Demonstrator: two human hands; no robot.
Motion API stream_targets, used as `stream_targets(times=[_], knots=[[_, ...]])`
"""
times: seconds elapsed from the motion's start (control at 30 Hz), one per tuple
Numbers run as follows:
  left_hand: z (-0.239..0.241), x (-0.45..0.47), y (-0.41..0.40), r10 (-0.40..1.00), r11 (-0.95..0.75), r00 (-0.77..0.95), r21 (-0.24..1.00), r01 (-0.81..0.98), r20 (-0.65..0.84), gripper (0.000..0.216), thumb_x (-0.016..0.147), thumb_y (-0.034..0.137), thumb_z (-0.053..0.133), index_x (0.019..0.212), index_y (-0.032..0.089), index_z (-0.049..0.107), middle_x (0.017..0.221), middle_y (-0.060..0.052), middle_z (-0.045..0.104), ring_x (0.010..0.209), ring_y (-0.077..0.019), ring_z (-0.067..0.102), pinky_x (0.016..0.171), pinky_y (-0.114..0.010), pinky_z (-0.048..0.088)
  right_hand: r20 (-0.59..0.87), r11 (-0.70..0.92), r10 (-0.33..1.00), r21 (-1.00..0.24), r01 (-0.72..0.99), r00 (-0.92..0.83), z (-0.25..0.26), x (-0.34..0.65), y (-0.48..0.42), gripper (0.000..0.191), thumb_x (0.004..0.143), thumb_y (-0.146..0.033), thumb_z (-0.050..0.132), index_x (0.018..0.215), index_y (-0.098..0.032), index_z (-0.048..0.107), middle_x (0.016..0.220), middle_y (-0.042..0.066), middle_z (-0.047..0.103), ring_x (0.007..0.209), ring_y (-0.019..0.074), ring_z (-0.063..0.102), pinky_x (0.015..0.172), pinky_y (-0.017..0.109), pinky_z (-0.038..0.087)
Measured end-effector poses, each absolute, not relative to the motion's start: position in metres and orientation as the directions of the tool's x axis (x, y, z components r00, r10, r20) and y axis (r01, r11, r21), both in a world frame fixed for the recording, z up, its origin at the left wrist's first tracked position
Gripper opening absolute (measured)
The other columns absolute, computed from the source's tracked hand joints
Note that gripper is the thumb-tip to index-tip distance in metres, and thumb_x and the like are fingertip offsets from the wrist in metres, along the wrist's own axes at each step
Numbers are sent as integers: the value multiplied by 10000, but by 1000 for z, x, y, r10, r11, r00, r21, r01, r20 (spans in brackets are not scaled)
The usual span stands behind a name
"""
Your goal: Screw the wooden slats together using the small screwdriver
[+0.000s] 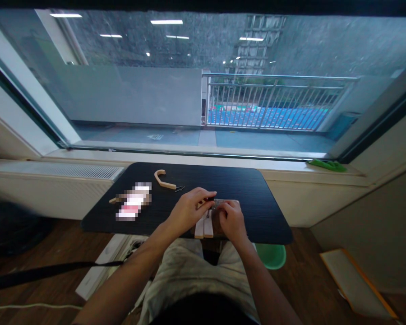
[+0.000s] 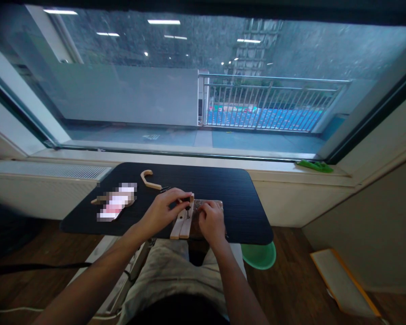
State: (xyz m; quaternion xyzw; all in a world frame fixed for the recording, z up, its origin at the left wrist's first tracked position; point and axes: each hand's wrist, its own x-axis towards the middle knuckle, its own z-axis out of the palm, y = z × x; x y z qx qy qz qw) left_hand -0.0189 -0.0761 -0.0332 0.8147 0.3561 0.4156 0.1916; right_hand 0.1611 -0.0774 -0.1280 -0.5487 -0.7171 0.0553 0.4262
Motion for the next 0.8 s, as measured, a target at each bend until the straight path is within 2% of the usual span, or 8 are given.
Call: stream_targets(times=[0.17, 0.3, 0.53, 0.63, 0.7, 0.8], knots=[[-34, -19, -77, 749, -662, 399, 630, 406, 529, 221, 905, 181, 632, 1115, 178, 701, 983, -72, 719, 906, -179, 682, 839, -314, 554, 526, 383, 846, -482, 788, -89, -127, 160, -78, 312, 816, -79, 499, 920, -224, 756, 1020, 91, 688, 978, 256, 581, 973, 461, 420], [-34, -20, -77, 748, -663, 400, 626, 410, 529, 226, 906, 173, 630, 1121, 163, 698, 989, -78, 720, 914, -179, 681, 839, -307, 549, 518, 395, 845, -435, 809, -134, -125, 160, -80, 324, 822, -75, 506, 925, -247, 760, 1044, 59, 704, 1025, 241, 609, 1137, 551, 269], [-34, -20, -76, 748, -663, 407, 624, 413, 525, 243, 904, 163, 630, 1139, 151, 689, 983, -77, 716, 894, -173, 679, 827, -301, 548, 532, 415, 833, -421, 807, -151, -125, 158, -82, 295, 846, -95, 501, 884, -241, 754, 1010, 50, 702, 966, 218, 643, 1185, 606, 159], [-34, -18, -76, 750, -661, 406, 616, 429, 522, 240, 903, 164, 631, 1134, 159, 692, 988, -77, 718, 906, -178, 678, 836, -308, 547, 549, 395, 835, -539, 744, -45, -128, 161, -78, 309, 847, -92, 467, 890, -228, 741, 1050, 77, 683, 1002, 225, 631, 1159, 586, 272], [-34, -18, -76, 751, -659, 407, 614, 433, 519, 239, 905, 169, 630, 1136, 167, 692, 992, -76, 719, 910, -180, 679, 840, -308, 546, 559, 380, 826, -649, 660, 75, -130, 166, -74, 334, 829, -80, 438, 927, -208, 730, 1158, 116, 640, 1121, 244, 591, 1076, 512, 432], [-34, -17, -76, 749, -663, 412, 609, 437, 519, 246, 909, 170, 623, 1147, 167, 688, 981, -74, 714, 894, -177, 678, 826, -304, 546, 527, 360, 825, -769, 528, 206, -132, 174, -70, 339, 799, -81, 412, 886, -190, 721, 1202, 131, 594, 1108, 248, 601, 924, 455, 569]])
